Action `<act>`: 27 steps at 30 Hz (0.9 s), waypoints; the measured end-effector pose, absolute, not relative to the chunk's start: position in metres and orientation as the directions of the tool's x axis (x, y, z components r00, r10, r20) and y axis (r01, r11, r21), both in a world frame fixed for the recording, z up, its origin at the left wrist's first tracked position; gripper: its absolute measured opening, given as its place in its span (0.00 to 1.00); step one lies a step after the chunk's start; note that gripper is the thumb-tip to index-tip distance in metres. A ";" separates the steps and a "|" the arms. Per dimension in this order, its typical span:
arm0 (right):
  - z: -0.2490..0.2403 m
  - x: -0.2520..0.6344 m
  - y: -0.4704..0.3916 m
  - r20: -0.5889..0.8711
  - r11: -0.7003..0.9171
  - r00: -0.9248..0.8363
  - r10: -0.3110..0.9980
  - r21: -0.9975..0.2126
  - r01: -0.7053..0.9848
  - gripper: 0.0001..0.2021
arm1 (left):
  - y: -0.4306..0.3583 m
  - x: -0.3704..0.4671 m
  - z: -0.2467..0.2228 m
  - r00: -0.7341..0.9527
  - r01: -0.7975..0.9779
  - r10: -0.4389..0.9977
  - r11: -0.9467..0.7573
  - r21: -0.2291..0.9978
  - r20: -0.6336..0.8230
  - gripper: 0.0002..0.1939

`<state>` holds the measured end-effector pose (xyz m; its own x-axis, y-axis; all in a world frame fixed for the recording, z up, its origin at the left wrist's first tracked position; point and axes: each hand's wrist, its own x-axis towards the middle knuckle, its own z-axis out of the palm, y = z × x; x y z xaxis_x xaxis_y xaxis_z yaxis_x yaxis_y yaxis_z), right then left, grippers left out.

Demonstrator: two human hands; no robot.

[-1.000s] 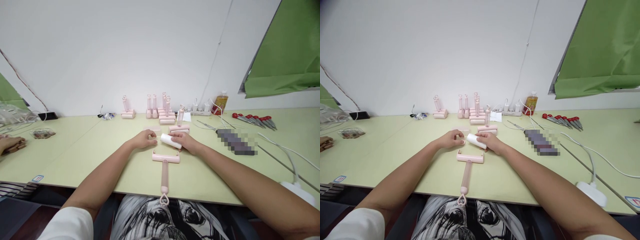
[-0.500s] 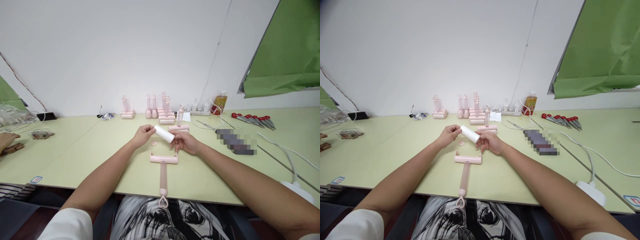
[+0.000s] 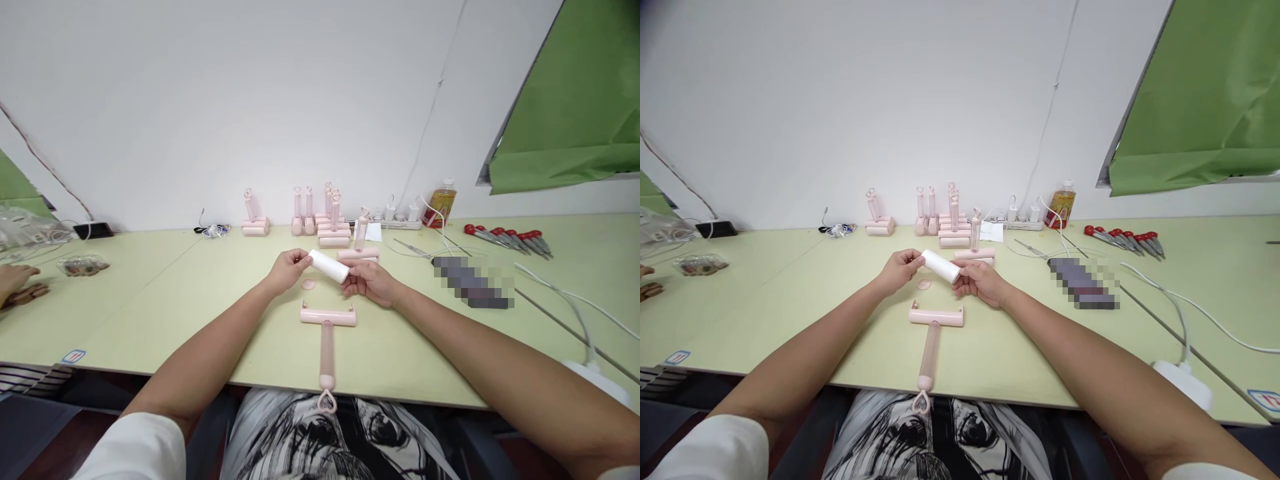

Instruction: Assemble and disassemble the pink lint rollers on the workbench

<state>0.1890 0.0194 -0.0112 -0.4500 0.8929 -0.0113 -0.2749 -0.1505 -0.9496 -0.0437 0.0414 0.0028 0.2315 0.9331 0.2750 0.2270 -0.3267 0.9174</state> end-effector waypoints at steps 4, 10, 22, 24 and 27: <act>-0.012 0.189 0.020 0.007 -0.117 -0.401 0.916 -0.952 -0.283 0.18 | 0.041 -0.044 0.003 0.234 0.210 0.940 -0.298 0.931 0.248 0.18; -0.011 0.185 0.018 0.006 -0.098 -0.328 0.945 -0.949 -0.300 0.17 | 0.043 -0.045 0.005 0.223 0.191 0.934 -0.323 0.927 0.280 0.18; -0.013 0.174 0.013 -0.153 -0.180 -0.259 0.954 -0.980 -0.083 0.07 | 0.058 -0.078 0.032 -0.227 0.179 0.834 -0.472 0.863 0.503 0.11; -0.013 0.173 0.012 -0.152 -0.165 -0.259 0.954 -0.986 -0.028 0.06 | 0.061 -0.094 0.040 -0.329 0.258 0.797 -0.441 0.860 0.507 0.10; -0.012 0.173 0.010 -0.147 -0.142 -0.271 0.951 -0.989 0.039 0.05 | 0.066 -0.113 0.045 -0.395 0.487 0.728 -0.352 0.799 0.561 0.09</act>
<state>0.1734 0.0102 -0.0117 -0.2708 0.9513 -0.1473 0.0386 -0.1421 -0.9891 -0.1135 0.0657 0.0450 -0.3950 0.7277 0.5607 0.4870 -0.3517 0.7994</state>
